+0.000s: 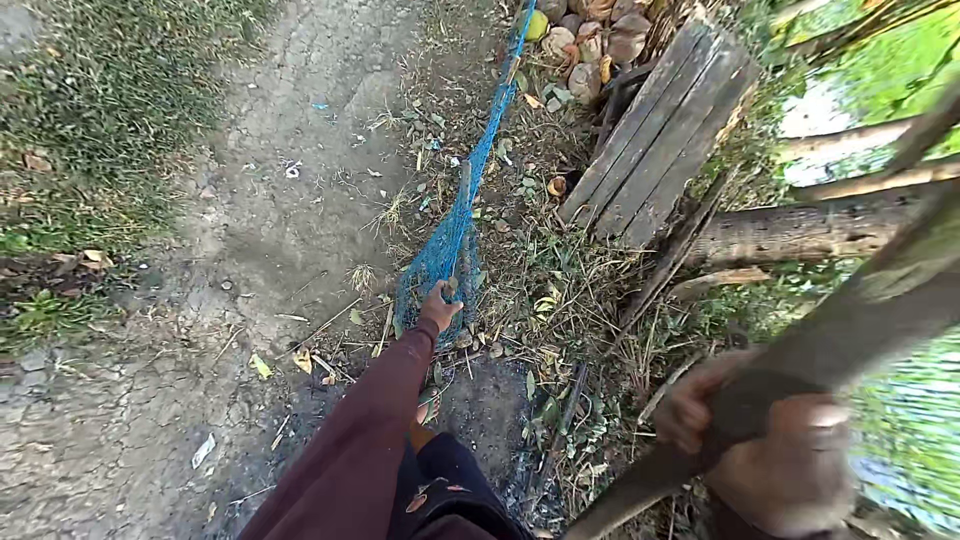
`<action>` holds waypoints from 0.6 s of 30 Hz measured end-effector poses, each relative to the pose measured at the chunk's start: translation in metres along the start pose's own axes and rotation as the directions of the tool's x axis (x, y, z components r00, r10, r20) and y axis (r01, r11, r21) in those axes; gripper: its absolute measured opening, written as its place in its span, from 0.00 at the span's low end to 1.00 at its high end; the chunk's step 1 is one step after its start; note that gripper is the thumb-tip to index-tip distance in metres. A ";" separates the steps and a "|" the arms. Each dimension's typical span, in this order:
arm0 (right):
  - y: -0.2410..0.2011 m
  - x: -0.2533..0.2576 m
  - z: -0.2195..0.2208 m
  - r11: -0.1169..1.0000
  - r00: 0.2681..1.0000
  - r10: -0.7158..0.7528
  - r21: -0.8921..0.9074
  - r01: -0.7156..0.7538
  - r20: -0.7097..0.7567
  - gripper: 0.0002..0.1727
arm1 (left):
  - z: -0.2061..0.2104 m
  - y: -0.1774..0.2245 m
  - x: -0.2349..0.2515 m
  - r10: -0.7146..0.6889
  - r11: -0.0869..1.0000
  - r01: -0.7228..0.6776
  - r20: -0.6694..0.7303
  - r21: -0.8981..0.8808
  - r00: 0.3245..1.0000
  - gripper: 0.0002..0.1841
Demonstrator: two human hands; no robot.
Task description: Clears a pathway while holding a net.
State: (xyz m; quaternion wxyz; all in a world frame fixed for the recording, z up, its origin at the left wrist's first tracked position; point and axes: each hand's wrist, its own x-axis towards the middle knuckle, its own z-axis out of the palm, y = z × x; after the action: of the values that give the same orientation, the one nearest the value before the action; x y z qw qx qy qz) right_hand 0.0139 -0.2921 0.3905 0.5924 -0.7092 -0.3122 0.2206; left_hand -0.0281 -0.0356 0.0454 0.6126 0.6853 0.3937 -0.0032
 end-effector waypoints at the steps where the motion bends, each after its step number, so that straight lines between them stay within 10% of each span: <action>1: 0.019 -0.013 0.006 0.990 0.993 0.117 -0.072 -0.117 -0.013 0.34 | -0.001 0.000 0.000 0.001 1.000 -0.001 0.000 0.000 1.000 0.25; 6: 0.162 -0.069 0.020 0.529 0.604 0.783 -0.673 -0.517 0.151 0.42 | -0.004 0.015 -0.014 -0.087 0.986 0.082 0.032 0.142 0.996 0.33; 13: 0.070 -0.036 0.005 0.842 0.886 0.463 -0.326 -0.429 0.029 0.44 | 0.003 -0.010 0.001 0.033 0.999 -0.033 -0.002 -0.009 0.999 0.25; 18: -0.003 0.007 0.005 0.999 0.998 0.040 0.024 -0.041 0.040 0.34 | 0.000 -0.006 0.000 0.029 0.999 -0.030 0.017 0.014 0.999 0.26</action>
State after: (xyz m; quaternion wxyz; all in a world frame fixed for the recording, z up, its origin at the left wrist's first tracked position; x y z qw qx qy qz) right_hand 0.0143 -0.2832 0.3928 0.5903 -0.7036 -0.3066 0.2502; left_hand -0.0313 -0.0355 0.0403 0.6109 0.6953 0.3785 -0.0026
